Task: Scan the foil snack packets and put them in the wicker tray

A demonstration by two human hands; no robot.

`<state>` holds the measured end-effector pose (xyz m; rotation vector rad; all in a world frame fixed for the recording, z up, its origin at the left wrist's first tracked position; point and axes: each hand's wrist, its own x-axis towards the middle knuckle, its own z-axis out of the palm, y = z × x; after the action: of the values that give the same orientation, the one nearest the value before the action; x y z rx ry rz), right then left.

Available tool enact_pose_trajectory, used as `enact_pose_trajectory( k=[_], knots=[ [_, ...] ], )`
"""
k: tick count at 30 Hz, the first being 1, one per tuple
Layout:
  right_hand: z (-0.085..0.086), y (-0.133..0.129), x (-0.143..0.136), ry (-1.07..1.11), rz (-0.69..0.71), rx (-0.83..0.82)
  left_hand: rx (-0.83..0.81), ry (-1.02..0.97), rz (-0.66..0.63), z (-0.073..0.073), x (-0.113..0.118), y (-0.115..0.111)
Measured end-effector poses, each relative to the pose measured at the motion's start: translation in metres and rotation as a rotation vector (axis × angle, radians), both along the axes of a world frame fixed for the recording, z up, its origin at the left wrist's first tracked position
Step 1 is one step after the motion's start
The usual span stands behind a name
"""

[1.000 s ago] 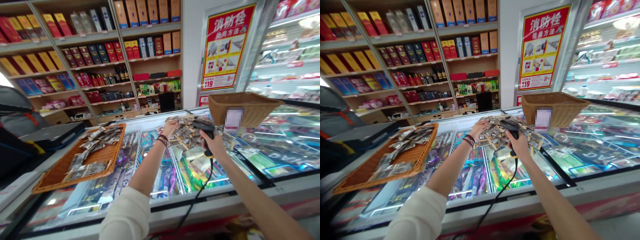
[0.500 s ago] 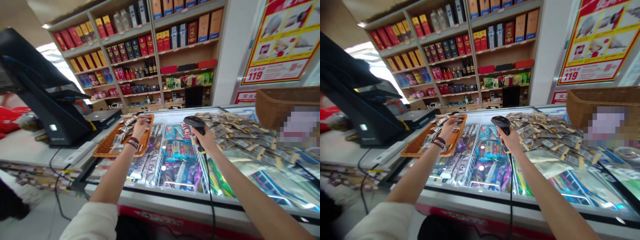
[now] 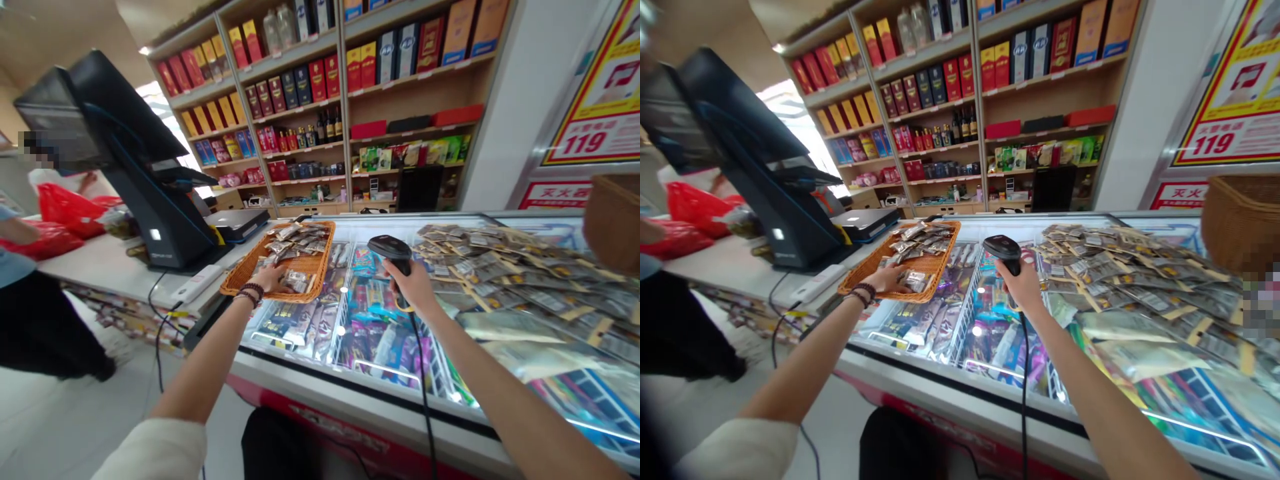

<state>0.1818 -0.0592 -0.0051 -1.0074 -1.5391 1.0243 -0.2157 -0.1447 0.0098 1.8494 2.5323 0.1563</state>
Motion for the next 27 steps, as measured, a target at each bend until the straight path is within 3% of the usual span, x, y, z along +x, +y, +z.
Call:
enact_pose_trajectory(
  k=[3, 7, 10, 15, 23, 27],
  knots=[
    [-0.003, 0.000, -0.001, -0.027, -0.008, 0.008, -0.098, 0.089, 0.033, 0.004, 0.011, 0.009],
    [-0.007, 0.000, -0.005, -0.015, -0.014, 0.018, 0.039, -0.011, 0.082, 0.008, 0.015, 0.028],
    [-0.008, 0.000, -0.006, 0.016, -0.025, 0.014, 0.167, -0.169, 0.136, 0.002, 0.020, 0.048],
    [-0.006, 0.001, -0.003, 0.027, -0.008, -0.001, 0.191, -0.199, 0.194, -0.008, 0.022, 0.068],
    [-0.007, -0.001, -0.002, 0.038, -0.024, -0.005, 0.220, -0.211, 0.186, -0.010, 0.004, 0.055],
    [-0.006, -0.004, -0.002, 0.044, -0.021, -0.002, 0.270, -0.240, 0.214, 0.000, -0.002, 0.045]
  ],
)
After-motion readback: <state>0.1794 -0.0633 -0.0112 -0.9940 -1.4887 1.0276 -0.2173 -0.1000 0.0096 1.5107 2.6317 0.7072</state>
